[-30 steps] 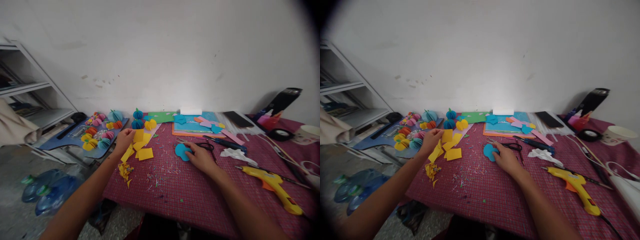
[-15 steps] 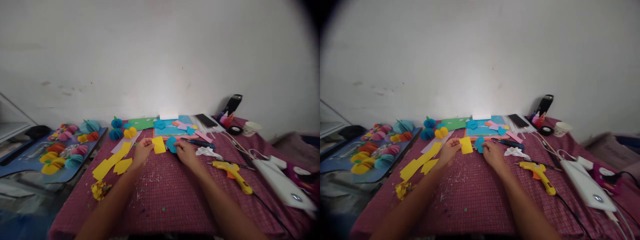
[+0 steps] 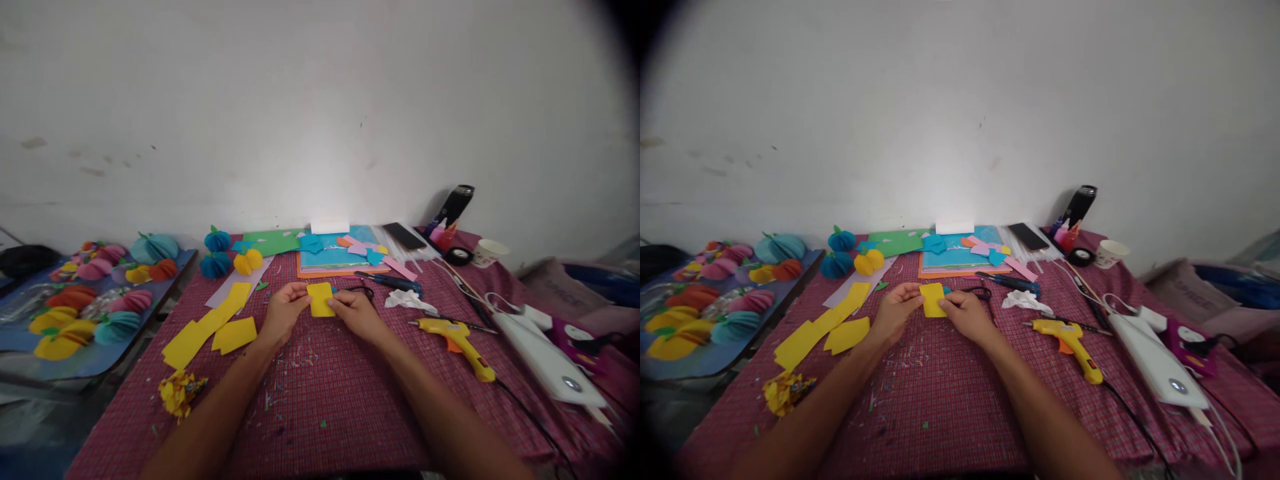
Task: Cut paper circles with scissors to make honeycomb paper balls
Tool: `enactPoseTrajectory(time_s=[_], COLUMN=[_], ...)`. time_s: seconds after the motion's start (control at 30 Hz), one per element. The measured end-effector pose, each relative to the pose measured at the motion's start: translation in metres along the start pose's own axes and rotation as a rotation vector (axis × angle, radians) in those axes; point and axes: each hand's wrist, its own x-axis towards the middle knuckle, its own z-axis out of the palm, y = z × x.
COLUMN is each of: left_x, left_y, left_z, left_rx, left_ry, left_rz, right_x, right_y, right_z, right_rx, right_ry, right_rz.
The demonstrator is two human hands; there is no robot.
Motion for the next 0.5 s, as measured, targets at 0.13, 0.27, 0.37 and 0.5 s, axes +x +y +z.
enactPoseTrajectory(time_s=[0.13,0.27,0.37,0.5], left_x=[-0.003,-0.004,-0.006,-0.013], left_y=[0.002,0.003,0.004,0.009], left_z=[0.001,0.001,0.002,0.007], left_rx=[-0.114,-0.197,-0.116,-0.074], left_ry=[-0.043,-0.105,-0.099,-0.087], left_rz=[-0.029,-0.094,-0.092,-0.126], right_x=[-0.002,-0.002,-0.002,-0.002], right_y=[0.000,0.004,0.005,0.003], right_z=[0.000,0.001,0.004,0.005], right_rx=[0.169,0.290,0.303,0.221], right_ry=[-0.046,-0.056,-0.018,0.048], right_rz=[0.115,0.198,0.201,0.176])
